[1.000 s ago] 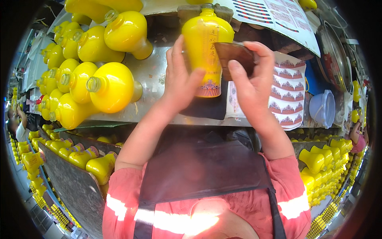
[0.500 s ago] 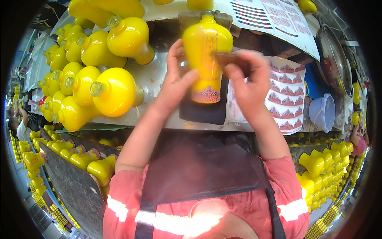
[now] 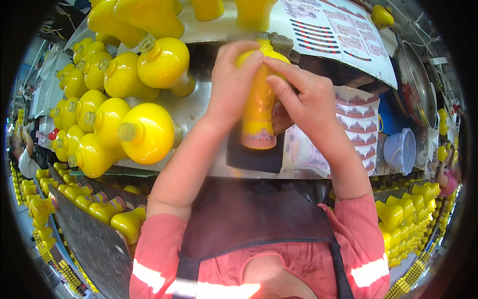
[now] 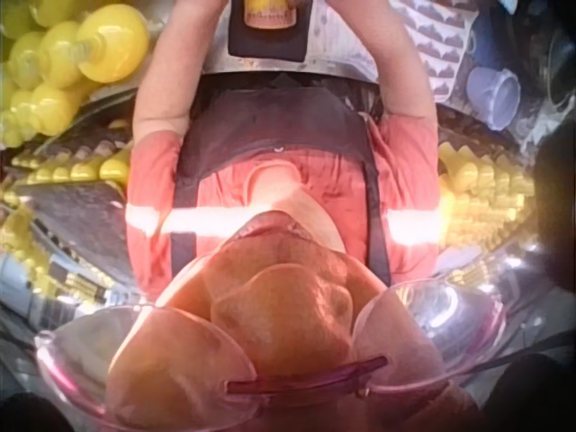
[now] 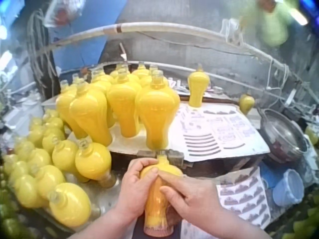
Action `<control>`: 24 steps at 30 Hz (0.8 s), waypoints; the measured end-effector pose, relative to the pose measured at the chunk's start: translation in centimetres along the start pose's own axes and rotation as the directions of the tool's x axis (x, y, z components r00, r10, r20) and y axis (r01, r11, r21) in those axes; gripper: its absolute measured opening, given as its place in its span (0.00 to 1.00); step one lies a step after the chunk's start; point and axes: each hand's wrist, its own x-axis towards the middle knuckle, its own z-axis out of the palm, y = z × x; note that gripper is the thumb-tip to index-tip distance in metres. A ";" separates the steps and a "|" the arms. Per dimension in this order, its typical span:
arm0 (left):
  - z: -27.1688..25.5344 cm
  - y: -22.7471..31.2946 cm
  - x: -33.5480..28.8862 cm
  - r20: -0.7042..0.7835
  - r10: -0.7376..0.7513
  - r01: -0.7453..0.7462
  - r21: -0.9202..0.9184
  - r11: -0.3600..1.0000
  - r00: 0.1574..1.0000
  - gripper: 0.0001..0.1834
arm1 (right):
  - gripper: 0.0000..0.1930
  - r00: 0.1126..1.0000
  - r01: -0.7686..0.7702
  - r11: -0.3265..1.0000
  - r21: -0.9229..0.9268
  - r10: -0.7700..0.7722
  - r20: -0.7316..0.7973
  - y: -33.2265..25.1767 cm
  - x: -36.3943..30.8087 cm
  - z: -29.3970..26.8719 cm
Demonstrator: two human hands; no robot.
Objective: The person applies decorative stickers to yellow plastic bottles. They peel stickers from a sheet, wrap them around the bottle body, and smooth them by hand. Finished bottles are placed on a nearby tray.
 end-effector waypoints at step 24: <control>0.2 -0.1 -0.1 0.017 0.158 -0.157 0.257 0.954 0.987 0.19 | 0.26 0.789 -0.592 0.775 0.222 0.501 0.356 1.6 2.6 -1.3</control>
